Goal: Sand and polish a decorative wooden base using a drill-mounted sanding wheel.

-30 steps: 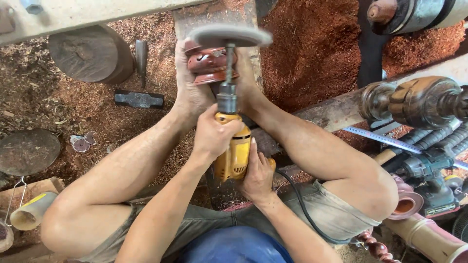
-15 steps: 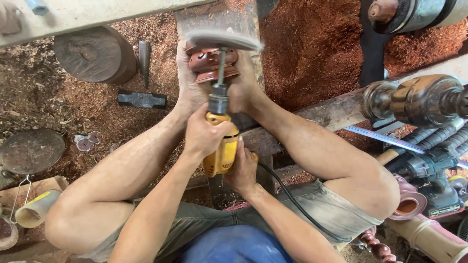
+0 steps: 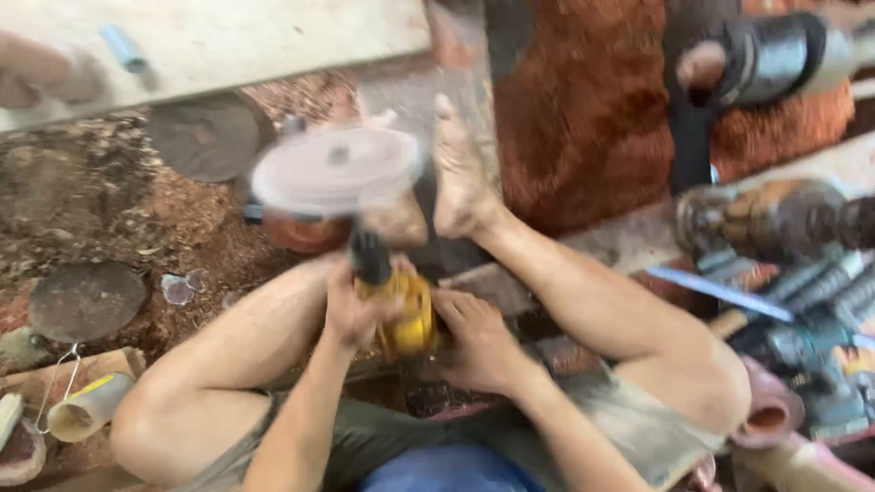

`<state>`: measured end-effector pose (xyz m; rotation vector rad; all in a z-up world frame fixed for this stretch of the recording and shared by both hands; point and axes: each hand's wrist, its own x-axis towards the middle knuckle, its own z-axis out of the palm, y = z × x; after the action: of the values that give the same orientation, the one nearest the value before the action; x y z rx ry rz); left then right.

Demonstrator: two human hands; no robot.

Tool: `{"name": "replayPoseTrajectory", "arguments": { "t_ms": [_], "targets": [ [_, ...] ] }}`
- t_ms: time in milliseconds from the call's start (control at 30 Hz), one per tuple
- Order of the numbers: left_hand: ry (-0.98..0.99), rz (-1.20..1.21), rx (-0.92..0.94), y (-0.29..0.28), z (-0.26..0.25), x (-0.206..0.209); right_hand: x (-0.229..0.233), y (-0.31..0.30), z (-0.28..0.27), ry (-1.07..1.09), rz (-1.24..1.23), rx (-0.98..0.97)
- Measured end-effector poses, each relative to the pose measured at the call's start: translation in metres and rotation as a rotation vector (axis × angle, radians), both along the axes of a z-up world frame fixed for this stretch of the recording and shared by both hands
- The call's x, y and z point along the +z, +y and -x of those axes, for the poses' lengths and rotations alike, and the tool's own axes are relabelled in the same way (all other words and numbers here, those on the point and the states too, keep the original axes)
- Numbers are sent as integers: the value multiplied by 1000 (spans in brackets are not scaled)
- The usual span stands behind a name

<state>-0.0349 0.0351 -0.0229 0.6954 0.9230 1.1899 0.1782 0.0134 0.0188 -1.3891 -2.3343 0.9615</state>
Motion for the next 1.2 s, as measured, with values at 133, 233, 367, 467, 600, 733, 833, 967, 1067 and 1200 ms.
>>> {"name": "replayPoseTrajectory", "arguments": {
  "t_ms": [133, 233, 367, 467, 600, 733, 833, 967, 1067, 1200],
  "targets": [
    [-1, -97, 89, -34, 33, 40, 45, 54, -7, 328, 714, -141],
    [-67, 154, 245, -38, 23, 43, 51, 64, 7, 62, 582, 287],
    [303, 83, 158, -21, -5, 97, 12, 23, -12, 423, 527, 279],
    [532, 128, -41, -16, 19, 154, -52, 43, -44, 585, 471, 153],
    [555, -19, 140, -59, 109, 141, -56, 159, 30, 849, 482, -85],
    [508, -237, 677, -85, 230, 7, -39, 177, 66, 1008, 500, -259],
    [699, 614, 473, -91, 204, -122, -55, 191, 67, 1139, 722, -79],
    [1044, 615, -235, -89, 103, -229, -52, 200, 67, 1385, 986, -201],
    [1055, 616, -418, -90, 55, -273, -70, 216, 58, 1342, 1005, -183],
    [1255, 456, -451, -110, 36, -343, -58, 222, 101, 1358, 1060, -165]
  ]
}}
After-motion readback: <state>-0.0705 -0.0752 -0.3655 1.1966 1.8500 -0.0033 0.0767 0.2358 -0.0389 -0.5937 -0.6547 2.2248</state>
